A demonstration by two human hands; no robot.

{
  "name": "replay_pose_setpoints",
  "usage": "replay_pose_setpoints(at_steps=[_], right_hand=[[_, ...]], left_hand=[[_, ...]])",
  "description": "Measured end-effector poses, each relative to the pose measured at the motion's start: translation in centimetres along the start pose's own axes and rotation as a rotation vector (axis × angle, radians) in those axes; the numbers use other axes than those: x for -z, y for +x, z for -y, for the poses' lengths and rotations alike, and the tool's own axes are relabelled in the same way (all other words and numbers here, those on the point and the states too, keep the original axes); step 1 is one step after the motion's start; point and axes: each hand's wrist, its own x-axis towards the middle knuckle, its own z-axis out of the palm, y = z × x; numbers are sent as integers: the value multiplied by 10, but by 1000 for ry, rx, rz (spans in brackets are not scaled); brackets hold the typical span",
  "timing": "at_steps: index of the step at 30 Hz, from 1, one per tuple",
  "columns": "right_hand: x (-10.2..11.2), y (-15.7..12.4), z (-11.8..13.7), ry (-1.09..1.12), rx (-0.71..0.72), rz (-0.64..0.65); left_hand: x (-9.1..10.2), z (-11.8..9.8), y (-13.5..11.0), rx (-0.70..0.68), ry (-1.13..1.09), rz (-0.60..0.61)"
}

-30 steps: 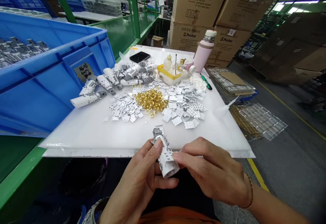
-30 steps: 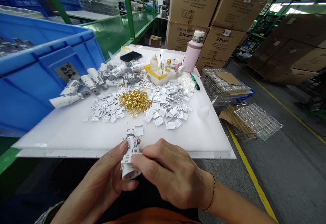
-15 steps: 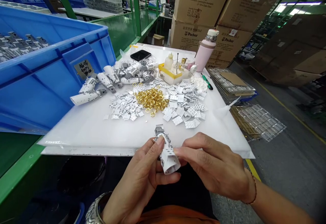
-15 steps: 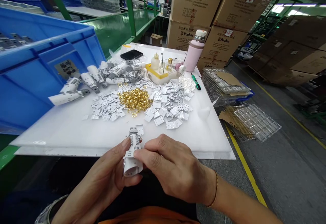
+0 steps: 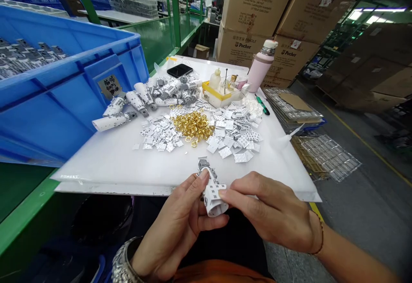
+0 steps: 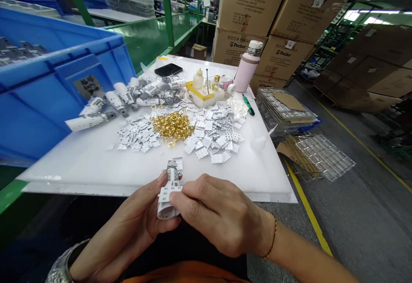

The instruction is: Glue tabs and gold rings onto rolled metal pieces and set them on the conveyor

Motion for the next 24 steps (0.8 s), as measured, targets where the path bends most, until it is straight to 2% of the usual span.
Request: replay_pose_setpoints(at_steps=[3, 9, 15, 20, 24], right_hand=[[5, 1, -2, -15, 80, 48], [10, 5, -5, -73, 138, 76], [11, 13, -4, -19, 214, 107], [9, 19, -3, -86, 252, 131], [-1, 27, -4, -61, 284, 148]], left_hand=[[0, 0, 0, 3, -2, 8], [1, 1, 3, 10, 9, 43], [2, -2, 1, 13, 29, 33], [7, -3, -7, -35, -26, -18], [13, -4, -14, -145, -40, -24]])
